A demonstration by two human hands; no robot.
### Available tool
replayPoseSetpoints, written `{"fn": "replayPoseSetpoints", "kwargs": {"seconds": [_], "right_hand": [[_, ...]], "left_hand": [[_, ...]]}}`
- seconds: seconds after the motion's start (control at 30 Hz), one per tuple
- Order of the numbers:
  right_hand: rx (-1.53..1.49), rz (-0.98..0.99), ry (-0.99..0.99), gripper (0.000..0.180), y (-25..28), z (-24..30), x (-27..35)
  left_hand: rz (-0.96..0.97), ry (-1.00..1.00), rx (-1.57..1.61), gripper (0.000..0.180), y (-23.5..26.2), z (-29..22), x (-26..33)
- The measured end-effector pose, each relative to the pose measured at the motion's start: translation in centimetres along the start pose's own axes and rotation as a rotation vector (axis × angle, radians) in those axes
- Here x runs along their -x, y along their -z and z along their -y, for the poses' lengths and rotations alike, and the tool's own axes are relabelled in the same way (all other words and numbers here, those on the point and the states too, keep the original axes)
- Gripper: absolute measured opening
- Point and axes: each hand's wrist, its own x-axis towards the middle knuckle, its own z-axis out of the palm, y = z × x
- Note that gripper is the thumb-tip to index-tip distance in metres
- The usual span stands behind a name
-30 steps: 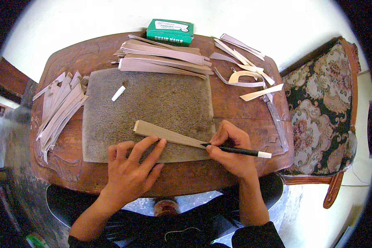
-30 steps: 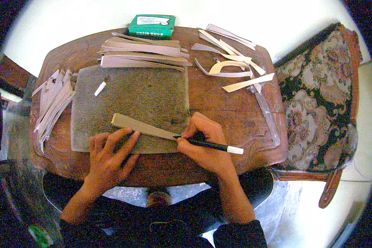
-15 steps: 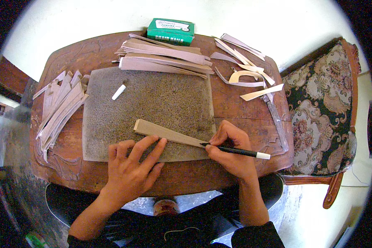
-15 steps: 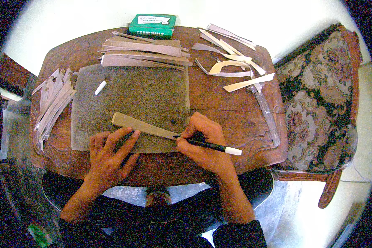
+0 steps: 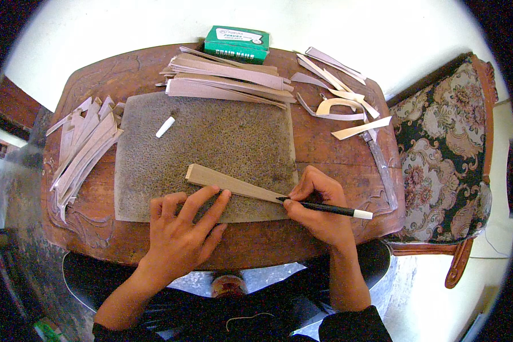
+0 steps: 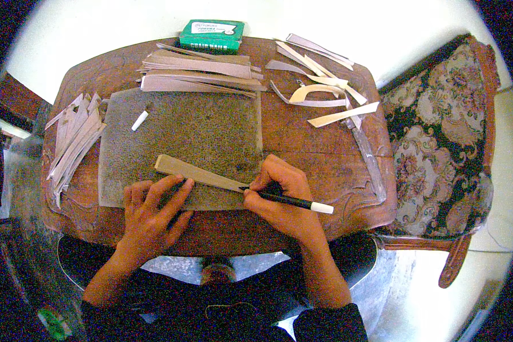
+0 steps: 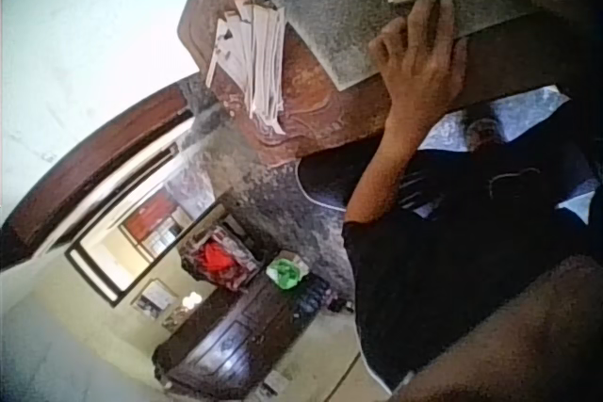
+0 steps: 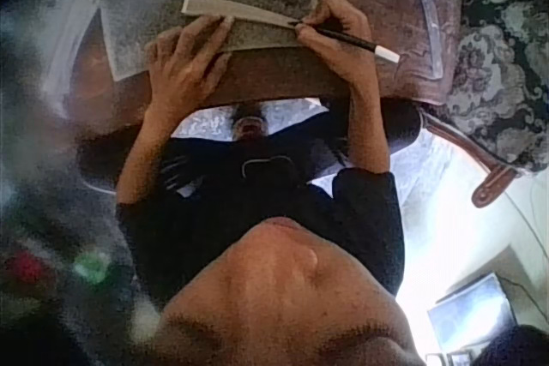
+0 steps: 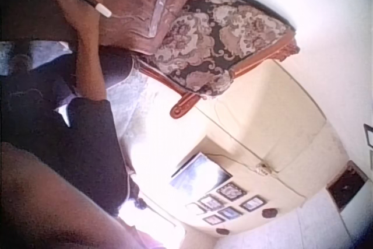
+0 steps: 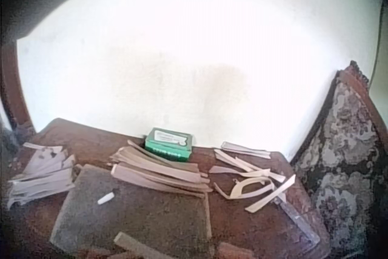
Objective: The person marks lines on small wooden strips using a black marker. They repeatedly pick up a strip, draw a line along its length, and place it aside, continuing this process throughout the clip.
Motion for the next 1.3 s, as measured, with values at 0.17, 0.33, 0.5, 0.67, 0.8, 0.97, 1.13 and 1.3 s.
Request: {"fn": "replayPoseSetpoints", "kwargs": {"seconds": [0.17,0.33,0.5,0.67,0.8,0.97,1.13,1.3], "right_hand": [[-0.083,0.000,-0.041,0.023,0.2,-0.3,0.0],[-0.076,-0.004,-0.034,0.023,0.6,-0.6,0.1],[-0.018,0.011,-0.003,0.023,0.8,-0.3,0.1],[-0.017,0.054,-0.010,0.023,0.8,-0.3,-0.3],[-0.048,0.042,-0.015,0.023,0.9,-0.6,-0.1],[-0.022,0.043,-0.031,0.023,0.8,-0.8,-0.2],[-0.014,0.049,-0.025,0.022,0.9,-0.5,-0.2],[-0.034,0.040,-0.039,0.022,0.8,-0.8,-0.1]], "left_hand": [[-0.003,-0.001,-0.008,0.055,0.1,0.0,0.0],[-0.003,-0.001,-0.016,0.055,0.0,0.0,0.1],[0.012,0.005,-0.011,0.056,0.2,-0.1,0.0],[0.004,0.007,-0.014,0.055,0.2,0.0,0.2],[0.006,0.004,-0.004,0.055,0.1,-0.1,0.0],[0.006,0.006,-0.008,0.055,0.1,0.0,0.1],[0.010,0.007,-0.008,0.055,0.3,-0.1,0.1],[0.010,0.003,-0.014,0.054,0.1,0.0,0.1]]}}
